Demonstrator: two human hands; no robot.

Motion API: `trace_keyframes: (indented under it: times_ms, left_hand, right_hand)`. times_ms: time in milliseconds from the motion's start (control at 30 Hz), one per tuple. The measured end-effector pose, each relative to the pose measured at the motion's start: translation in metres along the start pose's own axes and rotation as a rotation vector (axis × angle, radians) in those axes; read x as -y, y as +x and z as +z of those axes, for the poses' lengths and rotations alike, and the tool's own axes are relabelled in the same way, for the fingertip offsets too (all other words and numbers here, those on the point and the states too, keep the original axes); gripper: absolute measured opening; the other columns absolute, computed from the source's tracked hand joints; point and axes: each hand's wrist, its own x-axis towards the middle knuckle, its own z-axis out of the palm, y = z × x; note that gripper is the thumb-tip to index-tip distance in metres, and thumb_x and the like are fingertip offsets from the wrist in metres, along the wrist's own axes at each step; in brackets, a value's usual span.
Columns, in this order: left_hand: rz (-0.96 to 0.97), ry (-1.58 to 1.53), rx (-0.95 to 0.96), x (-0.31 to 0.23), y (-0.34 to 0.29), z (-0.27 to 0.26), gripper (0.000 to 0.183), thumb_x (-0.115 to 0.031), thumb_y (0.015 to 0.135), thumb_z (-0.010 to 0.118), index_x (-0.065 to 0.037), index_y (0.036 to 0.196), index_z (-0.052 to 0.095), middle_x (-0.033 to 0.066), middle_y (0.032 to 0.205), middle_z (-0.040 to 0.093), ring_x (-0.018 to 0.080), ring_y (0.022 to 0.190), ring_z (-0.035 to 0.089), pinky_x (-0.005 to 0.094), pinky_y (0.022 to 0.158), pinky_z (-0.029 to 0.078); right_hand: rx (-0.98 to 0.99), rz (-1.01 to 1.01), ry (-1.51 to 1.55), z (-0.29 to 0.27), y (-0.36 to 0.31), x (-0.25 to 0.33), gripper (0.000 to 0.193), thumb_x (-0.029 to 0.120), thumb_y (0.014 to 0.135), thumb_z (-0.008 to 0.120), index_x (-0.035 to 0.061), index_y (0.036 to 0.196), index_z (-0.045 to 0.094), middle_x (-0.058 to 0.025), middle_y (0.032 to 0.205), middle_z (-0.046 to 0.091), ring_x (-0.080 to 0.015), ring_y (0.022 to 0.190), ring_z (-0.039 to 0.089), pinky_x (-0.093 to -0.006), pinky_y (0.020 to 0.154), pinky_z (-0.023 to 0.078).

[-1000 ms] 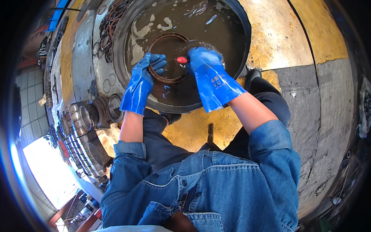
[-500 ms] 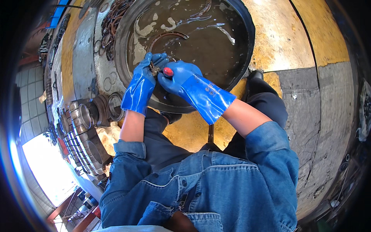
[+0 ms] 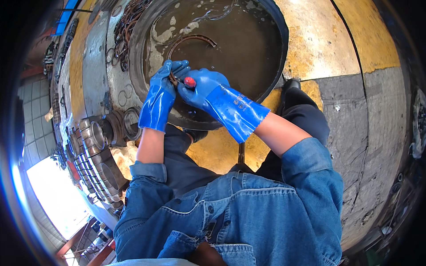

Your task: The person cleans a large metal ring and several smaller components in a basin of dark fluid using a brush.

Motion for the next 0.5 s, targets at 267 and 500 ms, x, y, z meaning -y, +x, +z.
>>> trace_keyframes:
  times_ms: [267,500]
  left_hand:
    - [-0.034,0.03,-0.039,-0.018,-0.014,0.006,0.038,-0.03,0.103,0.063,0.005,0.118,0.068,0.024,0.123,0.071,0.0356,0.111,0.07,0.0454,0.097,0.057]
    - [0.006,0.015,-0.008,-0.009,-0.01,0.005,0.038,-0.03,0.103,0.064,0.005,0.116,0.069,0.0241,0.121,0.072,0.0365,0.107,0.072,0.044,0.094,0.058]
  right_hand:
    - [0.11,0.224,-0.454,-0.023,0.0,-0.015,0.033,0.041,0.093,0.065,0.0124,0.104,0.077,-0.0178,0.101,0.075,-0.0381,0.096,0.072,-0.045,0.084,0.059]
    - [0.043,-0.024,0.009,-0.004,0.0,0.007,0.032,0.04,0.092,0.06,0.0115,0.098,0.074,-0.0177,0.097,0.074,-0.0409,0.09,0.07,-0.0487,0.081,0.057]
